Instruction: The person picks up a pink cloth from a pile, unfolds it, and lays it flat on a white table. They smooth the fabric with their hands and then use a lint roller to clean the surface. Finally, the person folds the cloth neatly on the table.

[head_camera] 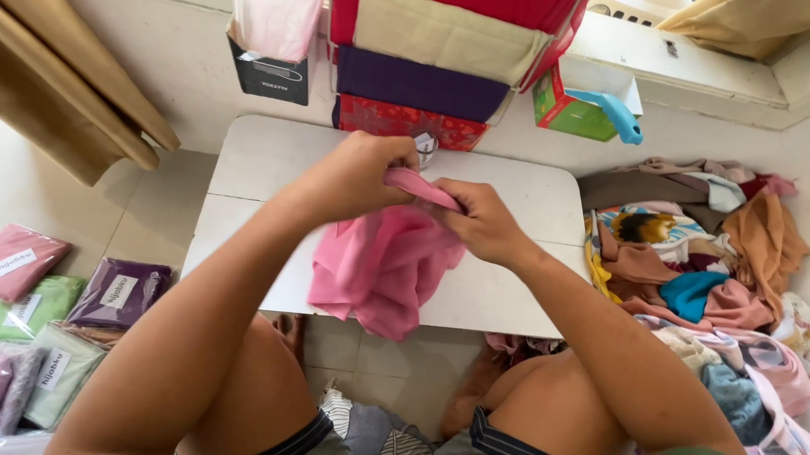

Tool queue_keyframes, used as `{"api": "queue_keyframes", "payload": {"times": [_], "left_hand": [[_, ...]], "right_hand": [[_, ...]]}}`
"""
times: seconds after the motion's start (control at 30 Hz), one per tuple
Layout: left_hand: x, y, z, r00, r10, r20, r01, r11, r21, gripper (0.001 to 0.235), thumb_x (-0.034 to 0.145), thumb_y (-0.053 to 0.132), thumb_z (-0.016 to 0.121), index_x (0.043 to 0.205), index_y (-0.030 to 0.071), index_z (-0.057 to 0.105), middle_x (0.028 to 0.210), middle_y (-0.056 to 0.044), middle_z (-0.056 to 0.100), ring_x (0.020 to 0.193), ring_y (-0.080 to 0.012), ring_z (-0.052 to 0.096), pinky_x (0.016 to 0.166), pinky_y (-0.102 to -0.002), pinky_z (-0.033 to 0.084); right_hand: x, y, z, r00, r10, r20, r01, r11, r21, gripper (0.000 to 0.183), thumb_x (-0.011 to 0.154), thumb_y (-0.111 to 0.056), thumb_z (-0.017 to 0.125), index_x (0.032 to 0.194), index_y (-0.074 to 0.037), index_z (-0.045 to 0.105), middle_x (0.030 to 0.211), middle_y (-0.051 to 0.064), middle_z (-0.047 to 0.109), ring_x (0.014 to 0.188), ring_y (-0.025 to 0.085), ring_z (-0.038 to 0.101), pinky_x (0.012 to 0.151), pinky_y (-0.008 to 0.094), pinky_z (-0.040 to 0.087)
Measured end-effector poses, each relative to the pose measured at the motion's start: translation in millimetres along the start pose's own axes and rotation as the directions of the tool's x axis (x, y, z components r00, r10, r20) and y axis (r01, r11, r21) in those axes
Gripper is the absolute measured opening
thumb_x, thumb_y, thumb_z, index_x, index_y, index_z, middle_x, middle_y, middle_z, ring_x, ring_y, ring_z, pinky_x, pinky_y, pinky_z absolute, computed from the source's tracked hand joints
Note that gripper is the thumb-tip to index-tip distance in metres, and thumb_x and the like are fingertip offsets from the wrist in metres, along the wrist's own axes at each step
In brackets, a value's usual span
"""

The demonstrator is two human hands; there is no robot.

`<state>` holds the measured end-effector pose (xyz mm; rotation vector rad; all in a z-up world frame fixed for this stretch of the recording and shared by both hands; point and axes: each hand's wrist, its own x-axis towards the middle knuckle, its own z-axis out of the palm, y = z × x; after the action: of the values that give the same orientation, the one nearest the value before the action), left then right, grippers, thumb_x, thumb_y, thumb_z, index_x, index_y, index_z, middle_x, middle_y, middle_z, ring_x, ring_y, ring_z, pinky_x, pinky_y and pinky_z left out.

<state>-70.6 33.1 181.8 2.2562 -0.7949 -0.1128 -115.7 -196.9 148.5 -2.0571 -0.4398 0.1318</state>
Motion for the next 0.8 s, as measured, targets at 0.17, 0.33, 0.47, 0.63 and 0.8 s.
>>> {"api": "queue_keyframes", "payload": {"times": [0.17, 0.33, 0.47, 0.63, 0.8], "left_hand": [[-8, -32, -13, 0.954, -0.172, 0.246, 0.186, 0.982, -0.035, 0.025, 0.079, 0.02, 0.079, 0.104, 0.014, 0.079, 0.094, -0.008, 0.078, 0.088, -0.03, 0.072, 0.083, -0.044, 0.056], [-11, -50, -14, 0.962, -0.148, 0.231, 0.199, 0.956, -0.215, 0.016, 0.088, 0.016, 0.071, 0.099, 0.01, 0.08, 0.084, -0.01, 0.076, 0.08, -0.0264, 0.067, 0.081, -0.042, 0.054], [-7, -54, -19, 0.998, -0.037, -0.049, 0.012, 0.901, -0.434, 0.01, 0.095, 0.011, 0.068, 0.091, 0.008, 0.076, 0.076, -0.005, 0.068, 0.077, -0.0161, 0.059, 0.076, -0.033, 0.052], [-3, -52, -6, 0.976, 0.014, -0.219, -0.137, 0.819, -0.558, 0.022, 0.104, 0.016, 0.064, 0.086, 0.011, 0.075, 0.071, 0.0, 0.064, 0.074, -0.0077, 0.055, 0.068, -0.025, 0.05], [-7, -13, 5, 0.952, 0.121, -0.28, -0.227, 0.894, -0.386, 0.014, 0.098, 0.011, 0.061, 0.092, 0.013, 0.074, 0.067, -0.007, 0.067, 0.063, -0.0143, 0.059, 0.061, -0.031, 0.05]], "right_hand": [[-9, 18, -22, 1.0, 0.0, 0.015, 0.0, 0.999, 0.046, 0.021, 0.102, -0.019, 0.062, 0.088, -0.017, 0.077, 0.062, -0.001, 0.065, 0.061, 0.008, 0.058, 0.064, 0.025, 0.053], [-12, 18, -45, 0.989, 0.018, -0.148, 0.001, 0.992, 0.127, 0.033, 0.108, -0.02, 0.056, 0.078, -0.016, 0.066, 0.063, -0.004, 0.057, 0.066, 0.007, 0.055, 0.066, 0.023, 0.047], [-10, 28, -67, 0.974, 0.066, -0.219, -0.036, 0.99, 0.138, 0.031, 0.111, -0.02, 0.055, 0.083, -0.015, 0.066, 0.07, -0.004, 0.059, 0.069, 0.007, 0.055, 0.07, 0.022, 0.047], [-11, 36, -66, 0.971, 0.217, -0.098, -0.198, 0.965, 0.173, 0.023, 0.105, -0.018, 0.059, 0.086, -0.013, 0.071, 0.078, -0.002, 0.066, 0.073, 0.01, 0.061, 0.074, 0.026, 0.05], [-7, 15, -35, 0.996, -0.079, 0.033, 0.081, 0.994, -0.071, 0.127, 0.072, -0.041, 0.089, 0.162, 0.002, 0.01, 0.155, 0.041, 0.033, 0.146, 0.057, 0.026, 0.12, 0.069, 0.018]]}}
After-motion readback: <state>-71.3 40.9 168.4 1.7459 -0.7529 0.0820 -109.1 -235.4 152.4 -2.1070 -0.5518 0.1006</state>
